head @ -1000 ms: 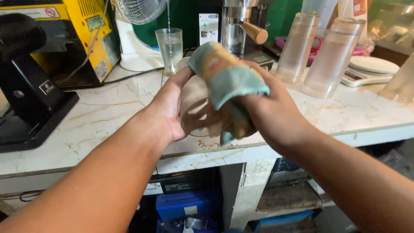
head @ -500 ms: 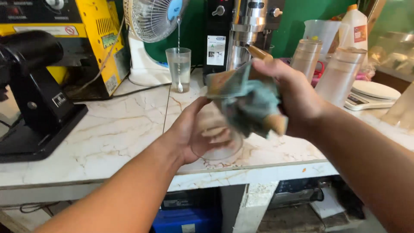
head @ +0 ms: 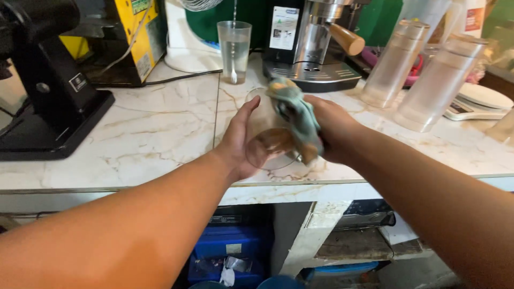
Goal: Drying and wiping plastic cups with a cloth in a coffee shop setting.
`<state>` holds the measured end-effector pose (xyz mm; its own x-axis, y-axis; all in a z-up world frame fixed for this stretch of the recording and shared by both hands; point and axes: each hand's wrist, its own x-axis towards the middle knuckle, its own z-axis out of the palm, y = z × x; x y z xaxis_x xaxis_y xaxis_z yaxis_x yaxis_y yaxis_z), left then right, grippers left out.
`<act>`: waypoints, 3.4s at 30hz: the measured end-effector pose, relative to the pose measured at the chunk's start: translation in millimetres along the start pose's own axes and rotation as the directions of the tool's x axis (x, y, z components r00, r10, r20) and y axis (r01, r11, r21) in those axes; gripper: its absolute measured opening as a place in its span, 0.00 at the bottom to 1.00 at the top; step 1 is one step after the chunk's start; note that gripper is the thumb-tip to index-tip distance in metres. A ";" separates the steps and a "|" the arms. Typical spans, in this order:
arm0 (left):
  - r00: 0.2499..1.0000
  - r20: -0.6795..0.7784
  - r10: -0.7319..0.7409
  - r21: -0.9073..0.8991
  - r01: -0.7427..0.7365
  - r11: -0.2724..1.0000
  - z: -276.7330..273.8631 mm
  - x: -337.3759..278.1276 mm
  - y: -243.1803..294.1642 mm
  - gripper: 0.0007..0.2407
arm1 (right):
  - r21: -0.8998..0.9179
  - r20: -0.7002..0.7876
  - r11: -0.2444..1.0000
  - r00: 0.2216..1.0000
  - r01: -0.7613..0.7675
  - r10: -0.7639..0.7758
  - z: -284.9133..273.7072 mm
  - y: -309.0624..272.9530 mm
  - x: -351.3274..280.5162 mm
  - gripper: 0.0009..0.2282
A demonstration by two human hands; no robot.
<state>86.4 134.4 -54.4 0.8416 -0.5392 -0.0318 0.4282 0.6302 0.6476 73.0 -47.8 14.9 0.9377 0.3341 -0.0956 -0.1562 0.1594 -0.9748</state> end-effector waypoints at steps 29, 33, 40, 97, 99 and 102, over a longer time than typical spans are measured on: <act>0.991 0.094 -0.097 -0.054 0.103 0.993 5.4 -7.5 3.0 0.37 | -0.203 -0.161 0.979 0.987 -0.012 -0.021 37.3 -1.2 -32.3 0.23; 0.990 0.120 -0.080 0.044 0.076 0.996 6.5 -1.4 2.3 0.36 | -0.041 -0.030 0.998 0.998 0.053 -0.055 27.3 8.5 -26.5 0.24; 0.993 0.116 -0.014 -0.029 0.018 0.999 -5.0 13.6 0.4 0.37 | -0.086 0.083 0.991 0.992 0.107 -0.100 21.2 24.1 -21.2 0.26; 0.993 -0.118 0.027 0.051 -0.021 0.998 66.1 71.4 -46.7 0.38 | -0.439 0.003 0.898 1.000 0.025 -0.027 -104.7 -38.5 -35.1 0.23; 0.991 -0.121 0.063 0.139 -0.046 0.989 68.4 74.0 -49.5 0.38 | -0.373 0.009 0.928 0.999 -0.027 0.033 -102.4 -40.6 -24.6 0.18; 0.985 -0.098 0.143 0.254 -0.114 0.960 67.5 74.9 -51.5 0.38 | -0.203 0.142 0.979 0.988 -0.022 0.052 -114.6 -35.3 6.9 0.17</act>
<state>105.1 23.9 -38.8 0.9223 -0.3862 -0.0133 0.2315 0.5247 0.8192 120.5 -157.6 25.6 0.8746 0.4707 -0.1166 -0.1109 -0.0399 -0.9930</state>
